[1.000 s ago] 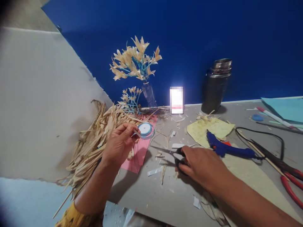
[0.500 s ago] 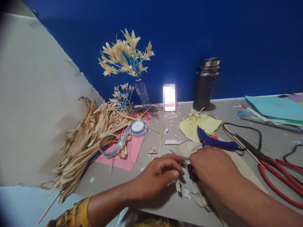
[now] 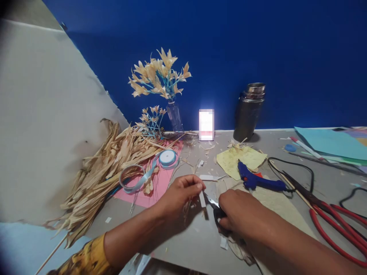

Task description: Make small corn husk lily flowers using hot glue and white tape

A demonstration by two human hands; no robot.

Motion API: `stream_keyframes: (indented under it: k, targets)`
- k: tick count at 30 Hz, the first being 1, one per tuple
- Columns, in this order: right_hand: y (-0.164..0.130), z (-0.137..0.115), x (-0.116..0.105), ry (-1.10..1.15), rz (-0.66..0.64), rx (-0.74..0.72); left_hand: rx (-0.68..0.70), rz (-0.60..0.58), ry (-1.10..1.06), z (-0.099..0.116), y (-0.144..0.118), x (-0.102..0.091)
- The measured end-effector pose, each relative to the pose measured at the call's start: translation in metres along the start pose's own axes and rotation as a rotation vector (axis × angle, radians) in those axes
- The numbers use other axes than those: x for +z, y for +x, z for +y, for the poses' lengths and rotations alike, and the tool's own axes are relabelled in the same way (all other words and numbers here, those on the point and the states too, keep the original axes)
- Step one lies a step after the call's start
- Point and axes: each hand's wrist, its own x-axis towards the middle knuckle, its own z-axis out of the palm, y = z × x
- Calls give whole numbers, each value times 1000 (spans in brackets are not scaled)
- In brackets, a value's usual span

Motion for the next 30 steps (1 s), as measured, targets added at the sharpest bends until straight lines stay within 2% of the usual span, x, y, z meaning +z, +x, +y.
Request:
stream_keyframes:
  k: [2,4,7,10,12,15,19,21,24,30]
  targets:
    - [1,-2,-10,-28,-128,-11,-4,28,-77,8,8,-4]
    - [1,-3,-18,0,-150,-28,24,47,-96,13,13,-6]
    - [5,-8,-30,89,37,-41,55,76,-144,14,15,-8]
    - [18,-18,-35,404,144,9,76,106,-223,11,15,-7]
    - [30,-26,-32,676,131,29,99,125,-260,8,14,-6]
    - [44,-32,-19,954,146,43,102,107,-328,6,14,-6]
    - [47,-26,-5,1219,81,32,-20,3,-501,7,14,-13]
    - [45,-22,-2,1302,38,63,-53,-20,-536,8,15,-17]
    - [43,-19,-2,1354,-7,121,-51,-37,-473,8,15,-19]
    - [43,-21,-3,1421,-87,104,-96,-53,-397,8,14,-18]
